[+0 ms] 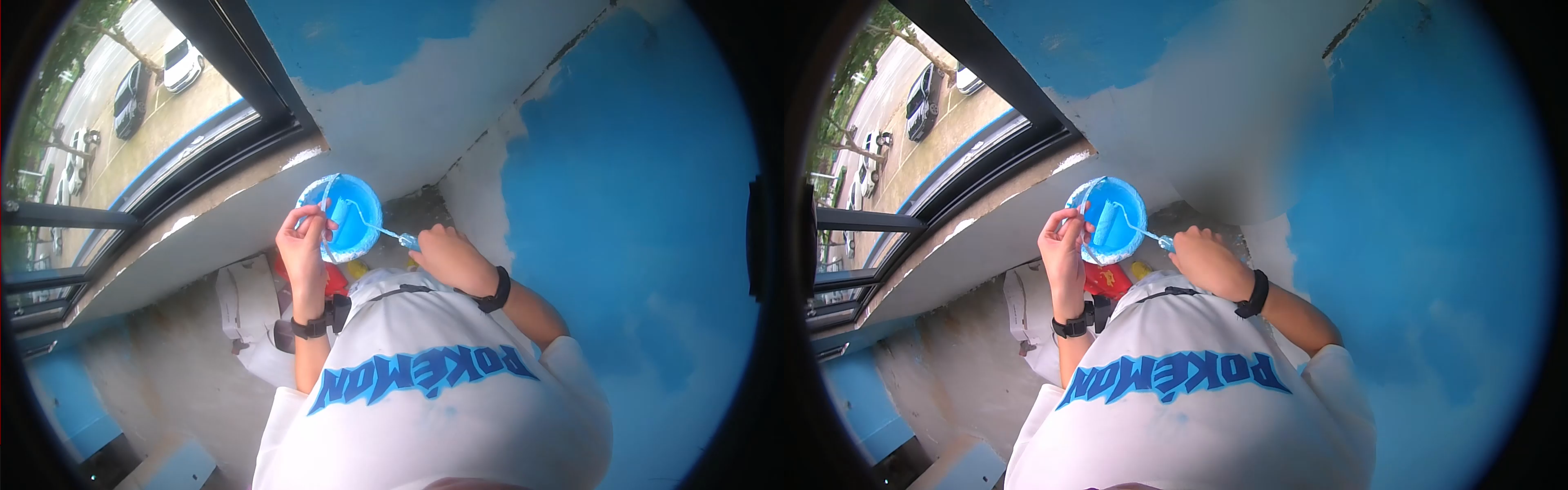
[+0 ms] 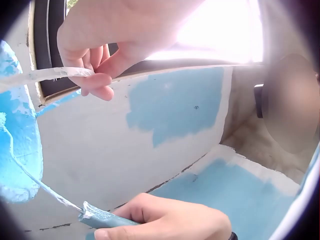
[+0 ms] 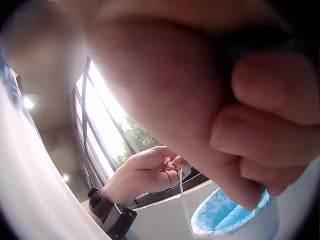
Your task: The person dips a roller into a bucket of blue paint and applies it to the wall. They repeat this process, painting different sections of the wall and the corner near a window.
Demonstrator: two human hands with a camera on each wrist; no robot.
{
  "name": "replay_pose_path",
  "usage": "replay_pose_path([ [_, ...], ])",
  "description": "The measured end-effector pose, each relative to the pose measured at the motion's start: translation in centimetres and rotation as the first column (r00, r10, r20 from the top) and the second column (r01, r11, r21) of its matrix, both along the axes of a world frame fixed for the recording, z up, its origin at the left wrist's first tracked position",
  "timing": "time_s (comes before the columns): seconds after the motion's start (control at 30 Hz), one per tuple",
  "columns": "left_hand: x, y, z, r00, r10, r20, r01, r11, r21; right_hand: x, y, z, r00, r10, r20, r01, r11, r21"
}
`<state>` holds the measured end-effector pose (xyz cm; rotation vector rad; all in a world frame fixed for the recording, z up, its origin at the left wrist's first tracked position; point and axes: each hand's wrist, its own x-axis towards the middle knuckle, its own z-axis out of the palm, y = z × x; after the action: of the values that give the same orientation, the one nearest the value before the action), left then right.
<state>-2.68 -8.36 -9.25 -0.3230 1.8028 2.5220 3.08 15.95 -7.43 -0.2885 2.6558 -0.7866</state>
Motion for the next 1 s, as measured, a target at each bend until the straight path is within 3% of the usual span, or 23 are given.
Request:
replay_pose_path([
  [0.17,0.6,0.0,-0.1,1.0,-0.01,0.014,0.011,0.998,-0.063,-1.0,-2.4,-2.2,0.978,0.125,-0.164,-0.124,0.992,0.014],
  [0.6,1.5,0.0,0.3,0.999,-0.04,0.013,0.041,0.995,-0.092,-2.7,-4.2,-4.0,0.97,0.127,-0.206,-0.122,0.992,0.035],
  [0.8,1.4,0.0,0.2,0.999,-0.04,0.005,0.041,0.996,-0.077,-2.3,-3.3,-2.9,0.985,0.126,-0.12,-0.126,0.992,0.006],
  [1.0,1.3,0.2,-0.2,0.997,-0.071,0.02,0.073,0.994,-0.086,-2.1,-3.2,-4.6,0.976,0.086,-0.202,-0.088,0.996,0.003],
])
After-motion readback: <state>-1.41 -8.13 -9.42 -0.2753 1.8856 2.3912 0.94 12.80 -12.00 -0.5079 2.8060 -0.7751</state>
